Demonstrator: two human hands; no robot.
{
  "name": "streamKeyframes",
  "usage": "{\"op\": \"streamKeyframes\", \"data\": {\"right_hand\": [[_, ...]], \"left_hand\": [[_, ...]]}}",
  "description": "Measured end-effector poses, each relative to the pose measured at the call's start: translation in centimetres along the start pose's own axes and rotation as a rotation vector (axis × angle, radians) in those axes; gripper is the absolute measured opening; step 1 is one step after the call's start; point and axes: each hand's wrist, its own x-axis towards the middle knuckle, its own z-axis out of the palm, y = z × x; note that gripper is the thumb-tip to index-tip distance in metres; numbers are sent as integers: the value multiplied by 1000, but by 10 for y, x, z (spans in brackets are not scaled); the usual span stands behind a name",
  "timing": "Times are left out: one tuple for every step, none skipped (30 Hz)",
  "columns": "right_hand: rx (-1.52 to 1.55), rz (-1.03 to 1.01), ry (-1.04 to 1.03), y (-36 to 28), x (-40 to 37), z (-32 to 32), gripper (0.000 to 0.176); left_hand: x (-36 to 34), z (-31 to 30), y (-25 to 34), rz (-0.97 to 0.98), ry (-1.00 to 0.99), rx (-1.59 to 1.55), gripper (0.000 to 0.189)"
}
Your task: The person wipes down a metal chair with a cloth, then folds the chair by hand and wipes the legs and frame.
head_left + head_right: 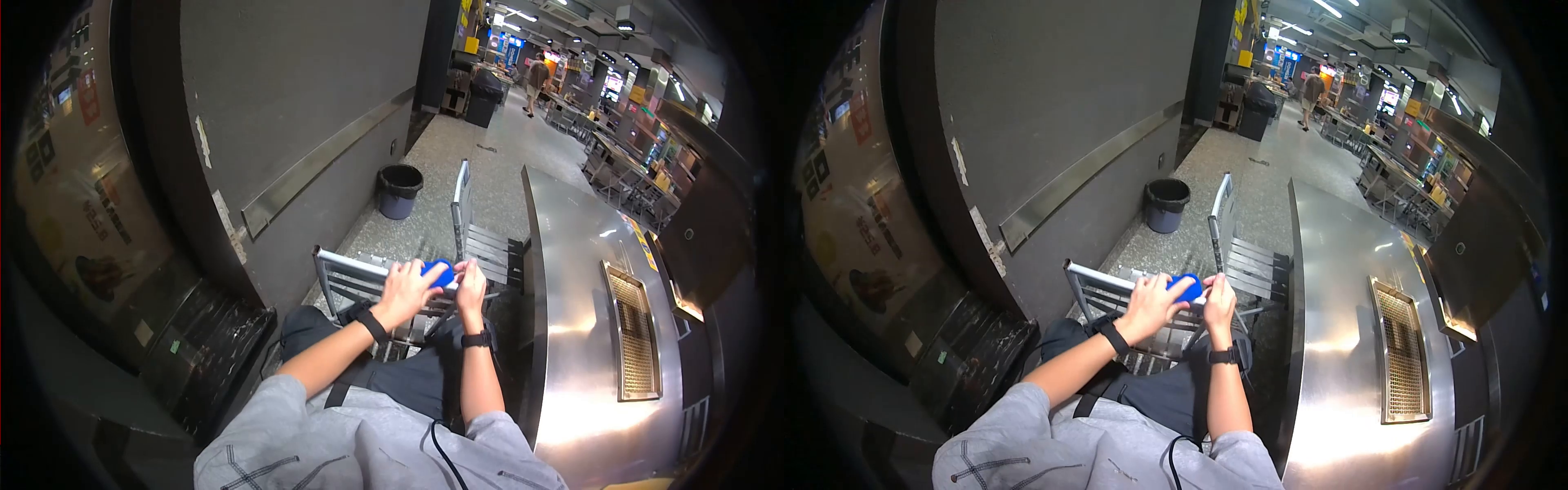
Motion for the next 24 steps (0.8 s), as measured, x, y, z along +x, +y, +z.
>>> {"op": "streamKeyframes", "data": {"right_hand": [[9,14,-8,7,7,2,52],[20,25,-14,14,14,3,53],[4,28,-19,16,18,3,53],[-12,28,-24,17,22,4,53],[-29,29,-29,19,24,4,53],[-16,28,-26,20,25,5,53],[-4,28,-23,22,26,6,52],[9,29,-19,23,26,6,52],[2,24,-18,23,26,5,51],[-4,21,-17,22,25,4,51],[-9,19,-15,20,24,5,50],[-8,14,-14,19,23,5,50],[-8,10,-11,19,23,6,49],[-8,4,-7,20,22,6,48],[13,18,-3,22,22,7,48],[16,19,-8,21,21,8,48],[17,19,-13,19,19,8,48],[19,19,-18,19,17,8,48],[20,25,-19,18,16,7,48],[22,30,-18,18,14,6,48],[24,34,-17,18,15,5,48],[24,40,-16,17,16,4,49],[26,47,-16,17,16,5,50],[26,53,-18,17,17,5,50]], "left_hand": [[2,-1,-8,-14,4,23,46],[4,-3,-17,-31,0,33,46],[4,0,-27,-31,-1,59,45],[4,-3,-36,-31,0,86,45],[2,-7,-45,-21,24,99,44],[-1,-13,-52,-23,36,107,45],[-6,-19,-62,-23,54,113,44],[-11,-24,-72,-23,71,119,43],[-17,-28,-83,-17,100,148,43],[-23,-35,-93,-11,126,176,43],[-30,-44,-102,-68,110,195,43],[-37,-49,-114,-94,131,257,43],[-42,-58,-124,-119,123,314,43],[-47,-67,-133,-143,117,370,43],[-52,-74,-141,-156,123,383,43],[-55,-80,-149,-170,132,397,43],[-58,-84,-152,-171,143,401,44],[-59,-83,-152,-162,137,360,43],[-60,-81,-151,-152,130,319,43],[-59,-80,-150,-141,123,277,42],[-51,-85,-142,-101,147,289,44],[-47,-85,-138,-105,124,202,46],[-43,-85,-134,-109,100,116,48],[-39,-84,-131,-114,76,29,50]]}}
